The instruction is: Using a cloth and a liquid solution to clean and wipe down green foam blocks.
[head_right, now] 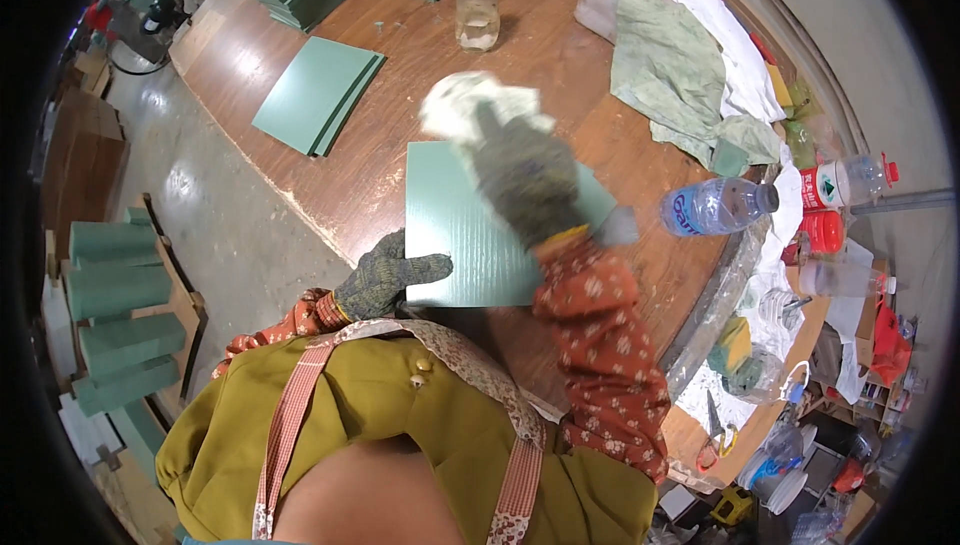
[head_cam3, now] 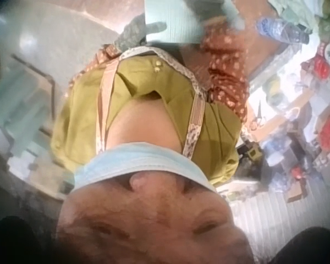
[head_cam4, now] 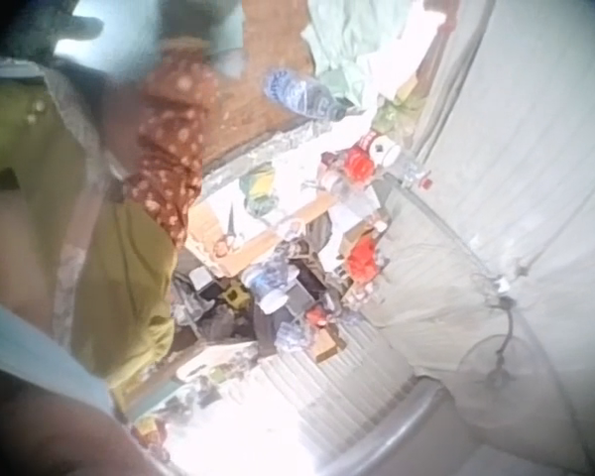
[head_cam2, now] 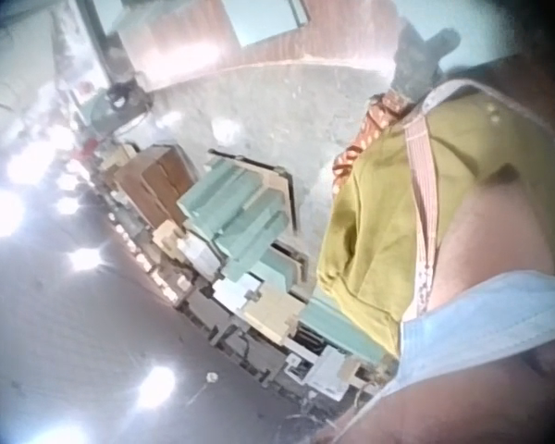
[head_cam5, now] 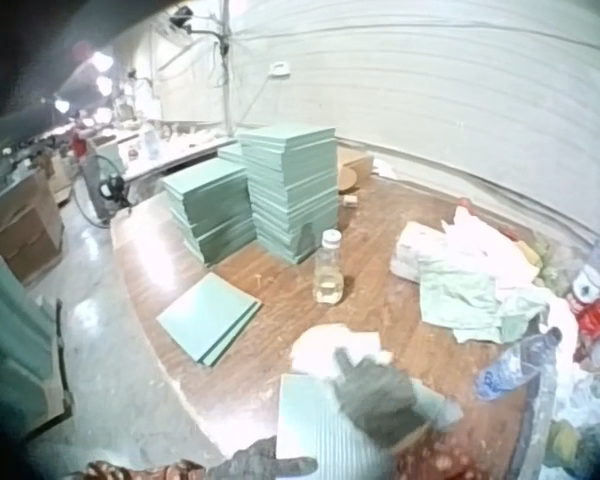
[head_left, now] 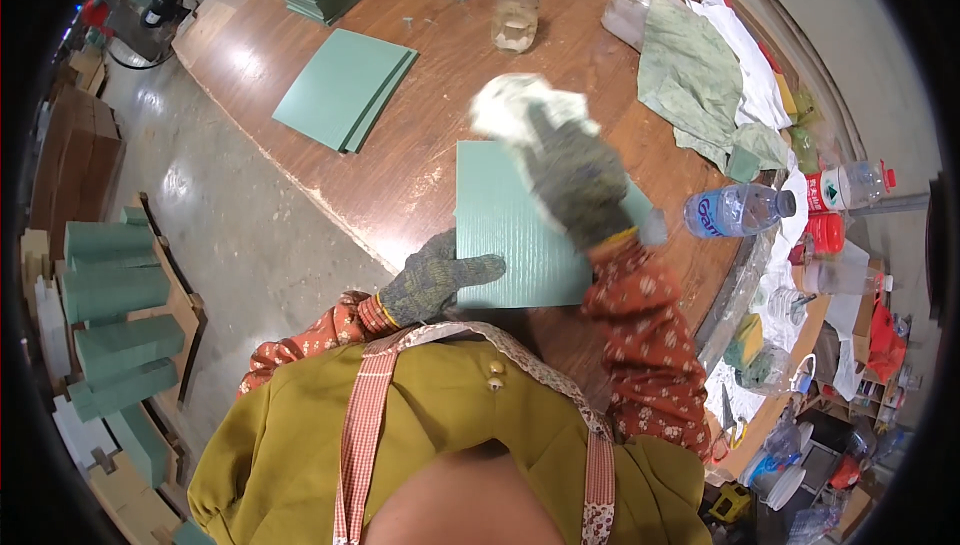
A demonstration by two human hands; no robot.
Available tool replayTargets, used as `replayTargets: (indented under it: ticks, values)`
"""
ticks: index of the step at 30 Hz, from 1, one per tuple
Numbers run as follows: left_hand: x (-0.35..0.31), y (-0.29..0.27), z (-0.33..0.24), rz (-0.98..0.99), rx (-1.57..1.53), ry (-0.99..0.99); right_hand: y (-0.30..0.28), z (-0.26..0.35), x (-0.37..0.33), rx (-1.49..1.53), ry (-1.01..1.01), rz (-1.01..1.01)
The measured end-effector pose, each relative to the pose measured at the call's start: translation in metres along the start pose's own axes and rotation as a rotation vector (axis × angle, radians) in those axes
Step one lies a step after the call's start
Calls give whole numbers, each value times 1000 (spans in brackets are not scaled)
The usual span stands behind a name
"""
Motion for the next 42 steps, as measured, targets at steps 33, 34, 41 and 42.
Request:
replayTargets:
  ticks: [33,34,41,42]
  values:
    - [-19,-190,19,-711,-352,217,9,-113,-71,-80,558,-111]
    - [-23,-194,8,-665,-490,154,10,-113,-72,-78,565,-105]
    - [-40,-294,-33,-793,103,313,15,-120,-75,-94,486,-221]
    - [-36,-314,-26,-740,118,177,16,-118,-73,-87,490,-212]
Point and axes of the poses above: each hand's wrist, its own x-axis towards the middle knuckle, its own y-axis out of the palm, z = x × y, the point moved 5 cm from there along x, towards the middle knuckle, and after that the axes turned 8 degrees about x, right-handed, at the moved point
